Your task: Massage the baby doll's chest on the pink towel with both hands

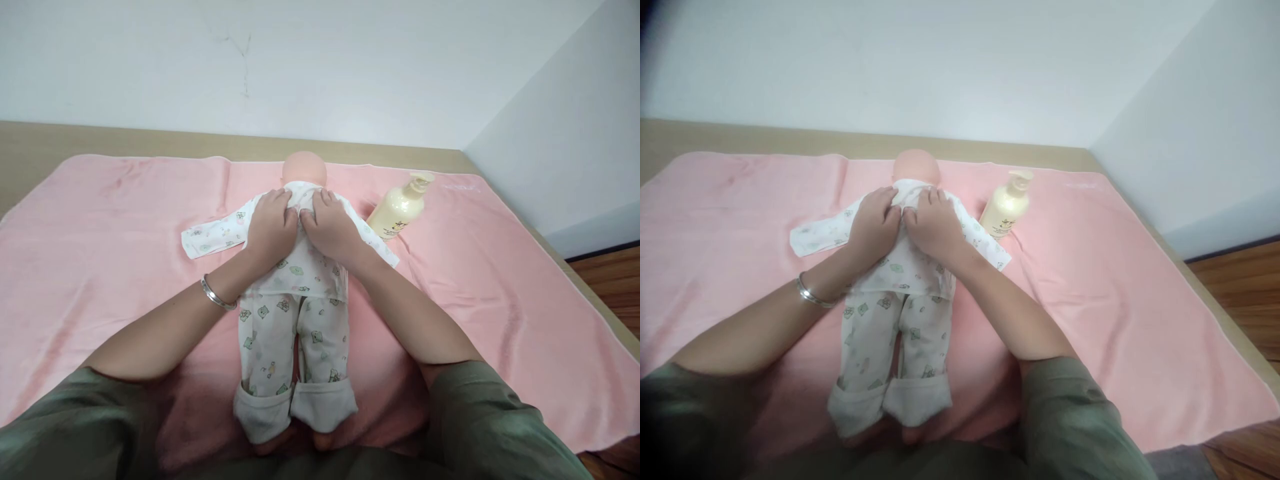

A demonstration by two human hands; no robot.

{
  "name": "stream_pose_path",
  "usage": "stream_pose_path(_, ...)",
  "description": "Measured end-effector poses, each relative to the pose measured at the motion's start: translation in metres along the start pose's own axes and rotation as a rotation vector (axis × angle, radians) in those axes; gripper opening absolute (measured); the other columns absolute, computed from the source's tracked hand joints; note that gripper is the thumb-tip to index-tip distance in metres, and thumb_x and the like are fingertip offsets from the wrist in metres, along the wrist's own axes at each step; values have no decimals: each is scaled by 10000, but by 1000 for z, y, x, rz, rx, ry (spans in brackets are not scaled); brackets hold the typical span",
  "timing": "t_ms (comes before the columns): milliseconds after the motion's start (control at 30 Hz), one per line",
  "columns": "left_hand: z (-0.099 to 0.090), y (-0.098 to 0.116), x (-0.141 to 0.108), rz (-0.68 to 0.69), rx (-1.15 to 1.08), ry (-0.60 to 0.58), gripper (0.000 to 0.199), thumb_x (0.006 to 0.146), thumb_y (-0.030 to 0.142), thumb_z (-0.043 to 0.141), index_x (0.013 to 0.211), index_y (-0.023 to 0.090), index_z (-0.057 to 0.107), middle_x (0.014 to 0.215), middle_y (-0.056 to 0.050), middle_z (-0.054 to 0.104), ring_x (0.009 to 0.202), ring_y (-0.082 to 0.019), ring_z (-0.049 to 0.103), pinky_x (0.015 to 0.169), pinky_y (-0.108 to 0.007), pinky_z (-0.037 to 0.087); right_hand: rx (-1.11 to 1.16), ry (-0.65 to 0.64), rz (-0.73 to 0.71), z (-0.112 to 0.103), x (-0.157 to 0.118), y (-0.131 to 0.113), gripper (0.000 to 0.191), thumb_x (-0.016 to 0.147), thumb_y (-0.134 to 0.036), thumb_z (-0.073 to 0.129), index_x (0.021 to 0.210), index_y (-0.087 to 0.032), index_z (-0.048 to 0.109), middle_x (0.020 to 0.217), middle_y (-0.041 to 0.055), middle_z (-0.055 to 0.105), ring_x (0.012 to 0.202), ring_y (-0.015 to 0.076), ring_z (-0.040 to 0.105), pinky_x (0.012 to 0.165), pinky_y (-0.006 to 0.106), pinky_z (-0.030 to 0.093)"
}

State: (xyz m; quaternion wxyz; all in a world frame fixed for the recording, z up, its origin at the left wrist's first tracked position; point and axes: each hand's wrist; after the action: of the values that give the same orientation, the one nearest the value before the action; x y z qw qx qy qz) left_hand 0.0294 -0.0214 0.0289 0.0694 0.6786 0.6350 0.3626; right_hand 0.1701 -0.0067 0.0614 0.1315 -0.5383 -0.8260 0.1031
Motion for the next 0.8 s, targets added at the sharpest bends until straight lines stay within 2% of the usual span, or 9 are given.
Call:
stream_pose_path(133, -1, 6, -4, 82, 22, -53, 525, 960, 270, 361, 1354, 48, 628, 1488, -203, 607, 1444, -325, 511, 1295, -510, 335, 33, 54, 51, 4, 10, 10, 641, 1061, -341, 403, 1562, 58, 389, 1639, 259, 425, 1548, 383, 370, 1301, 532, 271)
stream_pose_path(233, -5, -1, 4, 10, -23, -64, 526, 919, 269, 392, 1336, 74, 647, 1422, -188, 660, 1363, -333, 575, 1246, -529, 399, -29, 70, 26, 7, -4, -2, 638, 1066, -317, 380, 1573, 70, 368, 1644, 276, 407, 1557, 403, 352, 1308, 539, 256)
stream_pose_path(333, -8, -11, 14, -89, -106, -49, 489, 888, 291, 415, 1254, 138, 702, 1332, -140, 721, 1280, -319, 628, 1186, -487, 466, -84, 48, -27, 6, -21, -17, 646, 1058, -277, 368, 1586, 93, 328, 1662, 306, 356, 1579, 424, 310, 1312, 542, 258)
stream_pose_path(433, -7, -13, 16, -102, -125, -36, 451, 889, 288, 402, 1168, 150, 728, 1259, -137, 746, 1221, -320, 655, 1149, -490, 492, -34, 18, -65, 4, -19, -17, 637, 1036, -245, 372, 1586, 75, 349, 1678, 279, 345, 1596, 418, 279, 1313, 539, 274)
stream_pose_path(533, -2, -7, 10, -44, -28, -30, 515, 903, 268, 374, 1275, 80, 676, 1329, -192, 705, 1278, -340, 623, 1183, -525, 453, 111, 24, -36, 3, -1, -2, 595, 1018, -246, 371, 1548, 14, 448, 1651, 216, 431, 1570, 378, 348, 1294, 527, 324)
stream_pose_path(633, 3, -1, 1, 28, 53, -18, 564, 941, 286, 355, 1378, 33, 606, 1459, -218, 622, 1402, -339, 537, 1250, -519, 382, 175, 81, 2, 4, 15, 12, 551, 1025, -268, 369, 1483, -2, 523, 1589, 211, 515, 1520, 353, 426, 1279, 514, 345)
stream_pose_path(700, 4, 0, -1, 62, 47, -21, 557, 946, 290, 359, 1386, 55, 606, 1486, -197, 609, 1431, -323, 513, 1268, -503, 365, 143, 100, 11, 6, 16, 13, 550, 1034, -263, 369, 1488, 14, 509, 1584, 222, 516, 1519, 356, 424, 1285, 520, 328)
stream_pose_path(800, 0, -5, 4, 17, -29, -34, 535, 921, 292, 389, 1362, 103, 626, 1444, -164, 648, 1383, -314, 554, 1250, -501, 391, 23, 100, -21, 9, 2, 3, 585, 1047, -253, 363, 1545, 48, 426, 1614, 244, 471, 1538, 382, 390, 1297, 536, 298)
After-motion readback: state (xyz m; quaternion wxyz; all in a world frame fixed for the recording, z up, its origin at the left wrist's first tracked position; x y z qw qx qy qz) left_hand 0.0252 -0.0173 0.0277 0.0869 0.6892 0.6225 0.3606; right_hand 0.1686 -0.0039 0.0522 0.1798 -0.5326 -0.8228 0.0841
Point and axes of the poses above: each hand's wrist, its own x-axis towards the middle knuckle, its own z-axis out of the palm, y = z × x
